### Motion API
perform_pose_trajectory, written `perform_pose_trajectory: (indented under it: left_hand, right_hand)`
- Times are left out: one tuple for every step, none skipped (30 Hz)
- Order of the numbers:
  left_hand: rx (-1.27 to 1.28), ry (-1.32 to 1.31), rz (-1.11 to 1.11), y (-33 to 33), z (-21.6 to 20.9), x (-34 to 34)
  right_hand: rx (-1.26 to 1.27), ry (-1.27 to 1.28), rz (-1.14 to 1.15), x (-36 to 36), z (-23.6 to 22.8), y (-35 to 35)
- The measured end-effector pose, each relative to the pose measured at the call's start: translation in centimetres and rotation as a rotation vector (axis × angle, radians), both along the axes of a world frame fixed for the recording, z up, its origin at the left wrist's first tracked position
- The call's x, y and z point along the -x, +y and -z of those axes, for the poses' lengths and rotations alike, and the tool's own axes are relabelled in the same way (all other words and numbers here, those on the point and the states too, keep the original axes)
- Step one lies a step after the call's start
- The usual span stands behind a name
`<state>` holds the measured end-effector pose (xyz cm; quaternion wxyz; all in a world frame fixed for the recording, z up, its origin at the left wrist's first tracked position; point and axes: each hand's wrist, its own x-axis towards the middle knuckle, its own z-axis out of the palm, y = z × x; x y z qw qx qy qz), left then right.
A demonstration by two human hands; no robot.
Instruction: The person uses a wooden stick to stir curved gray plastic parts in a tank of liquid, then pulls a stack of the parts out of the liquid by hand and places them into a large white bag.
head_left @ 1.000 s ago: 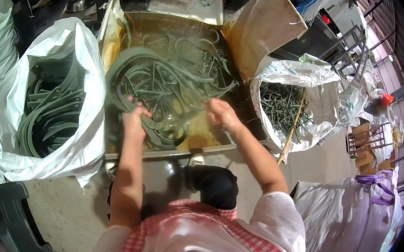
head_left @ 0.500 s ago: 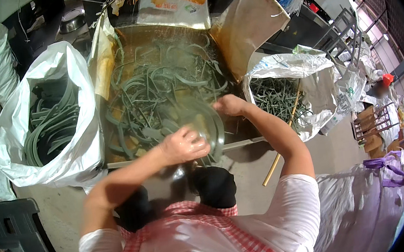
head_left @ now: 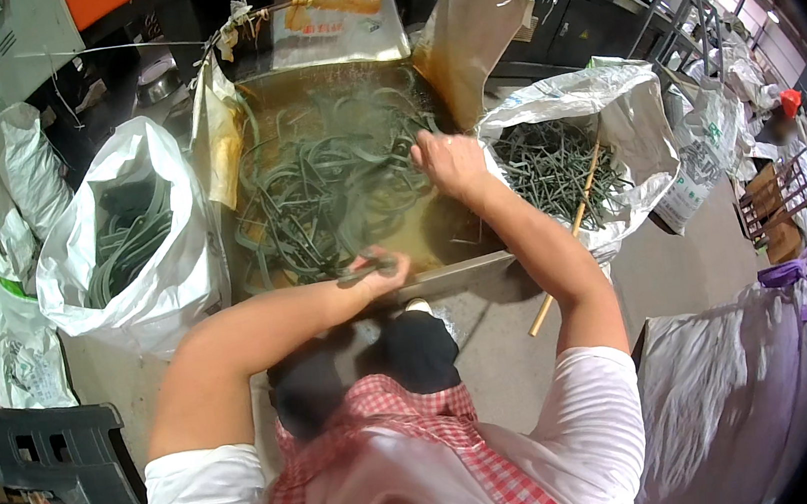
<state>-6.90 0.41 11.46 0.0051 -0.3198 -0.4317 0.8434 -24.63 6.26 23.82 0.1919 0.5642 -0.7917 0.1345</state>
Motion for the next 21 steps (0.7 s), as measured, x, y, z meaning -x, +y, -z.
perform_pose_trajectory:
  left_hand:
    - [0.003,0.042,0.002,-0.7,0.8,-0.2]
    - [-0.003,0.083,0.013,-0.6,-0.3,-0.4]
    - [-0.025,0.059,0.000,-0.8,-0.9,-0.9]
    - [-0.184,0.075,0.092,-1.0,-1.6,-1.7]
    - [-0.429,-0.012,0.139,-0.8,-3.1,-2.1]
    - [-0.676,-0.093,0.186,-0.3,-4.2,-2.6]
    - [-0.764,-0.107,0.196,0.2,-4.9,-3.0]
    - [-0.845,-0.131,0.191,0.3,-5.4,-4.1]
    - [-0.935,-0.137,0.177,0.2,-5.6,-4.7]
    - [-0.948,-0.181,0.163,-0.1,-5.5,-4.7]
    - [-0.956,-0.236,0.134,-0.6,-5.3,-5.0]
    - [-0.976,-0.297,0.112,-0.8,-4.9,-5.4]
    - [-0.924,-0.305,0.196,-1.4,-4.8,-5.1]
    - [-0.746,-0.399,-0.113,-1.1,-4.2,-4.8]
    - [-0.637,-0.433,-0.178,-1.1,-3.8,-4.6]
    - [-0.528,-0.465,-0.241,-1.4,-3.5,-4.3]
    - [-0.331,-0.389,-0.214,-1.8,-2.5,-3.9]
    - [-0.132,-0.322,-0.203,-2.8,-0.3,-3.9]
    - [0.069,-0.263,-0.195,-4.0,2.9,-4.2]
    - [0.275,-0.208,-0.186,-5.4,5.7,-4.6]
    - [0.487,-0.127,-0.150,-6.2,7.2,-3.7]
  right_hand:
    - [0.071,0.094,-0.063,0.6,-0.7,0.0]
    - [0.132,0.188,-0.117,2.1,-1.3,0.5]
    - [0.114,0.268,-0.090,2.9,-2.4,0.8]
    - [0.033,0.280,-0.076,3.1,-3.3,1.5]
    - [0.112,0.326,-0.101,3.9,-4.3,2.2]
    - [0.186,0.382,-0.131,4.8,-5.2,3.0]
    - [0.080,0.477,-0.144,6.4,-4.2,3.6]
    - [0.084,0.464,-0.160,5.6,-4.4,4.1]
    - [0.082,0.462,-0.196,4.3,-4.6,4.2]
    - [0.077,0.462,-0.229,3.2,-4.8,4.2]
    - [-0.027,0.453,-0.205,1.9,-4.7,3.7]
    - [-0.100,0.477,-0.232,0.9,-4.7,3.7]
    - [-0.167,0.415,-0.208,0.3,-5.0,3.8]
    - [-0.239,0.362,-0.174,-0.2,-5.6,4.1]
    - [-0.289,0.284,-0.127,-0.9,-6.1,4.4]
    - [-0.339,0.206,-0.080,-2.0,-6.4,4.5]
    - [-0.392,0.134,-0.039,-3.0,-6.9,4.3]
    - [-0.383,0.029,-0.020,-4.6,-7.2,3.7]
    - [-0.376,-0.082,-0.006,-6.4,-7.2,3.2]
    - [-0.366,-0.193,0.007,-7.5,-7.2,2.6]
    - [-0.124,-0.286,-0.048,-6.0,-4.0,2.0]
